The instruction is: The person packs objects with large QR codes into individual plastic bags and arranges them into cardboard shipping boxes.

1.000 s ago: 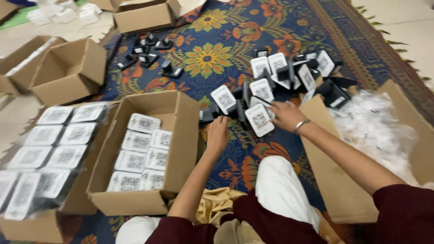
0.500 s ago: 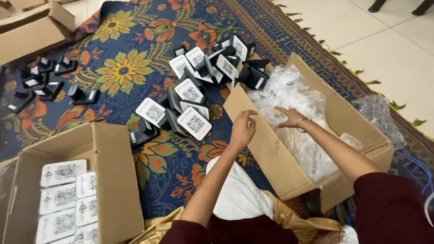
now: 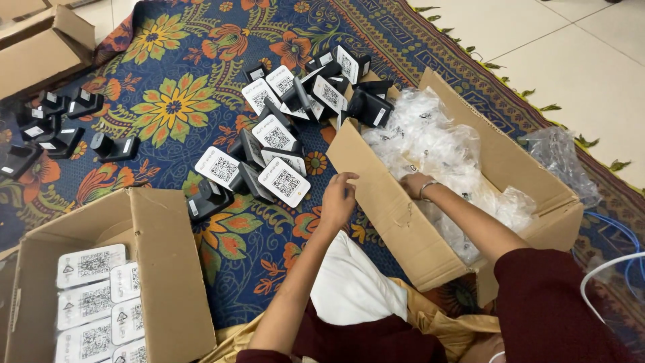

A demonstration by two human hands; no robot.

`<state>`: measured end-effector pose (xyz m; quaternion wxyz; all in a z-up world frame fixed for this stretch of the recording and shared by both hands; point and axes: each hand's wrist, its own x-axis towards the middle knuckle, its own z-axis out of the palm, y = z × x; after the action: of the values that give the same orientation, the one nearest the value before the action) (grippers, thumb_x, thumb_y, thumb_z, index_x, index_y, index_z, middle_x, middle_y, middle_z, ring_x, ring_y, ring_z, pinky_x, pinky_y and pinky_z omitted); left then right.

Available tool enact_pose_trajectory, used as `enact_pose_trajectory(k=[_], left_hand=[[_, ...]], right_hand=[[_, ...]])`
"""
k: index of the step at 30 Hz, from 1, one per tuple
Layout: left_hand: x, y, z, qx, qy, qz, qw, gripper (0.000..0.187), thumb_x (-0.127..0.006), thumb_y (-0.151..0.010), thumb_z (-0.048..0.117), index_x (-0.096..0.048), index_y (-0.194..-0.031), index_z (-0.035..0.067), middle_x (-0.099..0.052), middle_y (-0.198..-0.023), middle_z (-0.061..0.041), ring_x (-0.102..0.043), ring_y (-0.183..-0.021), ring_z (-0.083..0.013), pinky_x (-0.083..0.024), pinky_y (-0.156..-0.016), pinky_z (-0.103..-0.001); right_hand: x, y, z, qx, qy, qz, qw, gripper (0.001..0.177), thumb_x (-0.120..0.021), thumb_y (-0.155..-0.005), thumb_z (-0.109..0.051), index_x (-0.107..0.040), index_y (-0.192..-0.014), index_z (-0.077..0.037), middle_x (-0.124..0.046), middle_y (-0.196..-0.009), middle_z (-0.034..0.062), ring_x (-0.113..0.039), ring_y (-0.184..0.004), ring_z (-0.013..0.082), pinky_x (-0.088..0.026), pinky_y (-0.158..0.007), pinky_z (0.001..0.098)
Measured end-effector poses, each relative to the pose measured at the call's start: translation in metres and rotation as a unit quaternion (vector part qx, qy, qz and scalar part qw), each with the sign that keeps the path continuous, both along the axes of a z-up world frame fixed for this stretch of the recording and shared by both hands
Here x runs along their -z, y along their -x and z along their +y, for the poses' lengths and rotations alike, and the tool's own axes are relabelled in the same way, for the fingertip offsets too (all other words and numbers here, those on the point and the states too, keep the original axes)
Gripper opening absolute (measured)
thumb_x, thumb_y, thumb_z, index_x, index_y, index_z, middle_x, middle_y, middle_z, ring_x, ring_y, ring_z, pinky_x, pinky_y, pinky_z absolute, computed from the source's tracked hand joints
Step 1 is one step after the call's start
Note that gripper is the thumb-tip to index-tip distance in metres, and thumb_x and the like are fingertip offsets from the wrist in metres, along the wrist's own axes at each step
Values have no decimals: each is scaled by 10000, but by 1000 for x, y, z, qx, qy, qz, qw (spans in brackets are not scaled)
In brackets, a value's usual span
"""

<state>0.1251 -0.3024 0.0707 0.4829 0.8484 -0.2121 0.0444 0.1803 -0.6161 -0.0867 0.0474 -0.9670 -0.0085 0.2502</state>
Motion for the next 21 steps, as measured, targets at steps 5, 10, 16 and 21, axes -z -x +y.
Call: enact_pose_trajectory(k=[5, 10, 16, 21], left_hand=[[-3, 7, 17, -6, 28, -1, 1000, 292, -592, -891, -24, -678, -1158, 59, -654, -1133, -164, -715, -934, -273, -542, -849, -404], [-21, 11, 31, -22, 39, -8, 999, 274, -603, -905, -10, -677, -1160, 55, -658, -1080, -159, -720, -919, -259, -546, -833, -395], [-31, 15, 76, -71, 83, 21, 994, 256, -621, -986, 150, -642, -1224, 57, -680, -1050, -171, -727, -901, -262, -583, -825, -376], [-36, 25, 163, -148, 147, 57, 976, 558, -508, -1052, 471, -541, -1393, 30, -655, -1320, -183, -710, -1099, -284, -543, -922, -384]], right_hand=[[1, -17, -31, 19, -40, -52, 998, 466, -722, -870, -269, -673, -1331, -226, -662, -1361, 64, -617, -1260, 279, -503, -1052, 416], [-98, -16, -8, -14, -212, -274, 938, 330, -720, -859, -232, -773, -1181, -191, -726, -1278, 66, -645, -1225, 280, -496, -1073, 396], [-274, 33, 113, -40, -365, -363, 857, 305, -700, -892, -78, -773, -1173, -170, -741, -1249, 72, -652, -1210, 263, -482, -1069, 385], [-264, 39, 219, -105, -646, -254, 712, 251, -652, -1011, -111, -738, -1240, -58, -718, -1256, 54, -636, -1214, 161, -473, -1063, 307]])
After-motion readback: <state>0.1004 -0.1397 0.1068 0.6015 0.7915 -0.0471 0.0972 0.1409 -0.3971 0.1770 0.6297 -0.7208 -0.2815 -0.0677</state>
